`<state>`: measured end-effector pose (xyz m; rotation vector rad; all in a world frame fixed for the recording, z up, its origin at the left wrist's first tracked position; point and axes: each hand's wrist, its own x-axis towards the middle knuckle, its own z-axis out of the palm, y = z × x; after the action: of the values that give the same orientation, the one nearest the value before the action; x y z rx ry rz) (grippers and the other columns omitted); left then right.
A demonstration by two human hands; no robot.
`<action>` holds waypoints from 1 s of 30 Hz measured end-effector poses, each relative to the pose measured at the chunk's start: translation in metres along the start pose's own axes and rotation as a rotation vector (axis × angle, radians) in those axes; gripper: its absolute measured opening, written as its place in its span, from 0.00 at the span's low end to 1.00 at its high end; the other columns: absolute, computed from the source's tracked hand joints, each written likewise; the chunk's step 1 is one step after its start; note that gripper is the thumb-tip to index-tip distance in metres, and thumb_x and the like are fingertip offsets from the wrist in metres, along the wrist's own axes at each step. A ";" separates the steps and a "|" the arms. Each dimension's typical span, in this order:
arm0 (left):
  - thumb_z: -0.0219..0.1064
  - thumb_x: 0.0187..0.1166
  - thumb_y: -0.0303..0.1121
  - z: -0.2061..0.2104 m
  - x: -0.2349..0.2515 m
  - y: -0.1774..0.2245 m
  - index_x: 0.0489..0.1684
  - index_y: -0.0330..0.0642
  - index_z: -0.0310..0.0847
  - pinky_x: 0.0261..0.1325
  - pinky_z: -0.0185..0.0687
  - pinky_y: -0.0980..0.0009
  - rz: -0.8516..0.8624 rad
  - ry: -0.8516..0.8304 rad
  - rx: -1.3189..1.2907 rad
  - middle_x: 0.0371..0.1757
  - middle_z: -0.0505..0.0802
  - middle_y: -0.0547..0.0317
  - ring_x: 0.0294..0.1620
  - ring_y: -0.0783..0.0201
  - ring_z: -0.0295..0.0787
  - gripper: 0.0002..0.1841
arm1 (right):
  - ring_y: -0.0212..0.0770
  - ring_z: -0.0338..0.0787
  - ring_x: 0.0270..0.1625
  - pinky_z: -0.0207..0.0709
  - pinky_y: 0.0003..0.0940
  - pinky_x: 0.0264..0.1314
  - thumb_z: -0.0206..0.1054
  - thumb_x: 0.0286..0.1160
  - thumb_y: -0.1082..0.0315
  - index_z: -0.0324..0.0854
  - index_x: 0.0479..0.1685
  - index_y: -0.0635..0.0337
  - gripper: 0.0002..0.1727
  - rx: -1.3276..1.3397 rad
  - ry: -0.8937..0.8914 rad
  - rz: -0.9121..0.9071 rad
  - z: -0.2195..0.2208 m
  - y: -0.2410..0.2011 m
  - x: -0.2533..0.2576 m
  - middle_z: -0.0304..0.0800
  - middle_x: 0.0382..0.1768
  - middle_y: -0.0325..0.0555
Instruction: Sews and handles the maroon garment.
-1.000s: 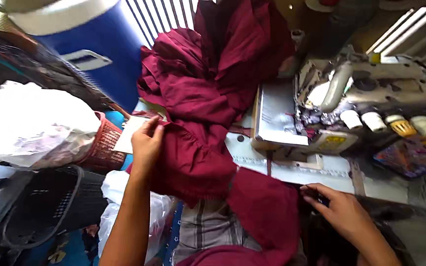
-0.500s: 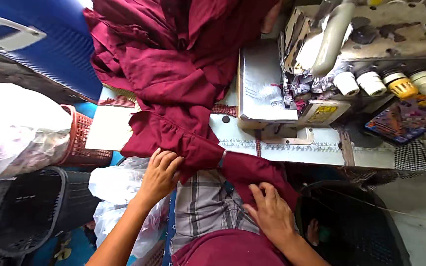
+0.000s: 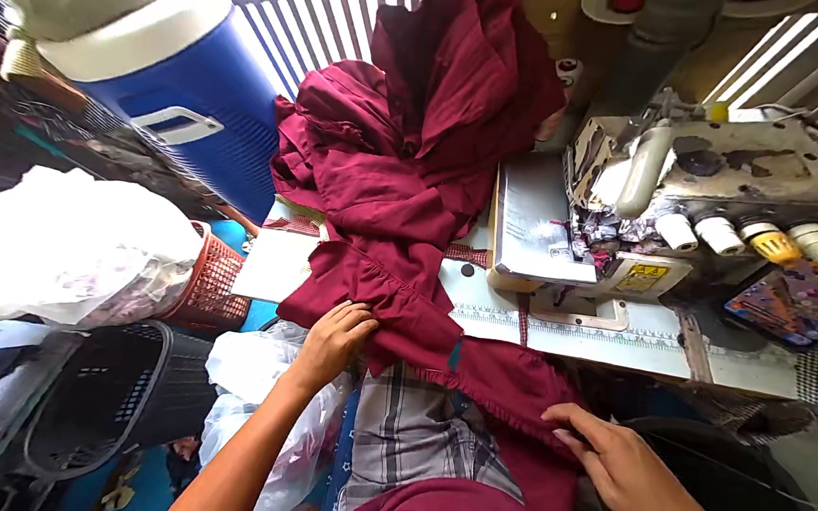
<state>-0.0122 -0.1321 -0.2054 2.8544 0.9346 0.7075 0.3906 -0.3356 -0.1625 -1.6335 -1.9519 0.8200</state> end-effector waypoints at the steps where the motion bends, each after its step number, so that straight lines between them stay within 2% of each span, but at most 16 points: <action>1: 0.56 0.89 0.30 -0.010 0.006 0.003 0.50 0.45 0.92 0.78 0.79 0.55 -0.015 -0.019 -0.026 0.52 0.97 0.55 0.65 0.58 0.92 0.13 | 0.40 0.95 0.49 0.89 0.43 0.54 0.58 0.84 0.69 0.87 0.56 0.58 0.13 0.054 -0.009 -0.003 -0.008 -0.003 0.004 0.96 0.48 0.45; 3: 0.53 0.89 0.29 -0.034 0.018 0.014 0.51 0.43 0.91 0.71 0.83 0.58 -0.083 -0.021 -0.102 0.49 0.97 0.54 0.58 0.59 0.94 0.16 | 0.36 0.93 0.54 0.87 0.39 0.57 0.59 0.88 0.58 0.84 0.63 0.59 0.17 0.162 -0.027 -0.046 -0.024 -0.007 0.011 0.94 0.53 0.47; 5: 0.48 0.91 0.34 -0.062 0.031 0.032 0.57 0.38 0.85 0.61 0.87 0.60 -0.165 -0.058 -0.219 0.48 0.94 0.51 0.53 0.59 0.92 0.17 | 0.43 0.94 0.59 0.87 0.48 0.60 0.70 0.75 0.39 0.82 0.70 0.60 0.36 0.135 -0.079 -0.082 -0.042 -0.019 0.016 0.93 0.60 0.51; 7: 0.54 0.87 0.58 -0.089 0.040 0.052 0.64 0.38 0.77 0.52 0.87 0.60 -0.176 -0.110 -0.305 0.48 0.92 0.53 0.49 0.62 0.90 0.29 | 0.50 0.96 0.55 0.88 0.54 0.56 0.76 0.70 0.45 0.84 0.67 0.63 0.34 0.059 -0.114 -0.135 -0.057 -0.031 0.021 0.95 0.57 0.56; 8: 0.61 0.75 0.71 -0.100 0.044 0.063 0.66 0.40 0.76 0.48 0.88 0.59 -0.160 -0.132 -0.299 0.49 0.92 0.54 0.47 0.63 0.90 0.40 | 0.48 0.97 0.51 0.89 0.51 0.54 0.76 0.73 0.52 0.87 0.62 0.64 0.26 0.062 -0.123 -0.179 -0.064 -0.033 0.023 0.96 0.52 0.55; 9: 0.67 0.65 0.75 -0.109 0.047 0.073 0.68 0.43 0.74 0.43 0.88 0.60 -0.137 -0.158 -0.274 0.50 0.92 0.56 0.45 0.64 0.91 0.45 | 0.41 0.97 0.47 0.89 0.42 0.52 0.73 0.77 0.56 0.89 0.56 0.64 0.20 0.109 -0.139 -0.238 -0.072 -0.033 0.025 0.98 0.46 0.53; 11: 0.74 0.69 0.63 -0.122 0.050 0.084 0.68 0.47 0.72 0.33 0.86 0.62 -0.100 -0.179 -0.233 0.49 0.89 0.57 0.38 0.63 0.90 0.36 | 0.23 0.92 0.42 0.84 0.22 0.48 0.68 0.83 0.57 0.90 0.48 0.61 0.15 0.321 -0.207 -0.373 -0.088 -0.028 0.029 0.96 0.37 0.43; 13: 0.67 0.81 0.49 -0.138 0.053 0.082 0.59 0.47 0.79 0.32 0.84 0.66 -0.089 -0.158 -0.237 0.43 0.88 0.57 0.34 0.65 0.87 0.19 | 0.14 0.88 0.43 0.81 0.15 0.49 0.64 0.87 0.53 0.89 0.46 0.56 0.16 0.462 -0.242 -0.419 -0.097 -0.024 0.035 0.94 0.36 0.33; 15: 0.60 0.86 0.43 -0.153 0.055 0.066 0.44 0.47 0.86 0.31 0.80 0.73 -0.072 -0.114 -0.167 0.35 0.88 0.65 0.30 0.73 0.83 0.12 | 0.13 0.87 0.41 0.82 0.14 0.48 0.63 0.87 0.53 0.89 0.46 0.51 0.14 0.464 -0.082 -0.302 -0.088 -0.025 0.042 0.93 0.37 0.26; 18: 0.59 0.76 0.41 -0.169 0.059 0.050 0.30 0.50 0.89 0.36 0.83 0.55 -0.187 -0.095 0.071 0.40 0.90 0.63 0.38 0.62 0.88 0.13 | 0.17 0.87 0.33 0.83 0.14 0.37 0.66 0.83 0.58 0.91 0.45 0.47 0.09 0.642 0.213 -0.102 -0.053 -0.042 0.060 0.92 0.32 0.23; 19: 0.60 0.74 0.42 -0.172 0.059 0.052 0.26 0.50 0.88 0.32 0.79 0.57 -0.232 -0.081 0.093 0.35 0.87 0.64 0.34 0.63 0.85 0.13 | 0.19 0.88 0.33 0.84 0.15 0.38 0.67 0.83 0.59 0.91 0.45 0.49 0.09 0.704 0.232 -0.091 -0.045 -0.050 0.063 0.92 0.33 0.24; 21: 0.62 0.73 0.40 -0.178 0.061 0.069 0.21 0.53 0.84 0.21 0.70 0.72 -0.306 -0.034 -0.011 0.20 0.81 0.74 0.20 0.77 0.76 0.11 | 0.20 0.90 0.36 0.85 0.16 0.42 0.66 0.84 0.62 0.90 0.48 0.50 0.08 0.770 0.221 -0.088 -0.033 -0.067 0.067 0.93 0.36 0.26; 24: 0.60 0.76 0.33 -0.172 0.063 0.114 0.22 0.49 0.84 0.18 0.68 0.82 -0.400 -0.047 -0.471 0.16 0.80 0.77 0.16 0.84 0.73 0.11 | 0.24 0.92 0.42 0.88 0.21 0.48 0.63 0.86 0.64 0.89 0.54 0.56 0.11 0.828 0.179 -0.040 -0.013 -0.091 0.070 0.95 0.41 0.31; 26: 0.55 0.84 0.36 -0.144 0.064 0.148 0.25 0.44 0.83 0.24 0.71 0.74 -0.417 -0.148 -0.700 0.18 0.81 0.69 0.20 0.77 0.76 0.16 | 0.25 0.93 0.43 0.90 0.24 0.49 0.60 0.89 0.61 0.85 0.63 0.62 0.17 0.833 0.092 -0.016 0.003 -0.103 0.069 0.96 0.46 0.33; 28: 0.55 0.85 0.40 -0.112 0.066 0.174 0.27 0.39 0.83 0.26 0.76 0.61 -0.360 -0.282 -0.763 0.19 0.83 0.59 0.22 0.64 0.82 0.19 | 0.20 0.89 0.35 0.88 0.21 0.38 0.61 0.86 0.46 0.84 0.65 0.61 0.27 0.788 0.020 -0.029 0.017 -0.109 0.067 0.94 0.42 0.28; 30: 0.56 0.86 0.39 -0.097 0.066 0.178 0.33 0.36 0.85 0.32 0.81 0.55 -0.216 -0.415 -0.812 0.23 0.86 0.54 0.27 0.58 0.87 0.17 | 0.21 0.92 0.50 0.88 0.23 0.57 0.67 0.77 0.41 0.87 0.62 0.55 0.28 0.731 -0.035 -0.072 0.020 -0.108 0.068 0.96 0.49 0.26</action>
<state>0.0898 -0.2481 -0.0583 2.0289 0.6635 0.3308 0.2883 -0.2840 -0.1031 -1.1036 -1.4518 1.3344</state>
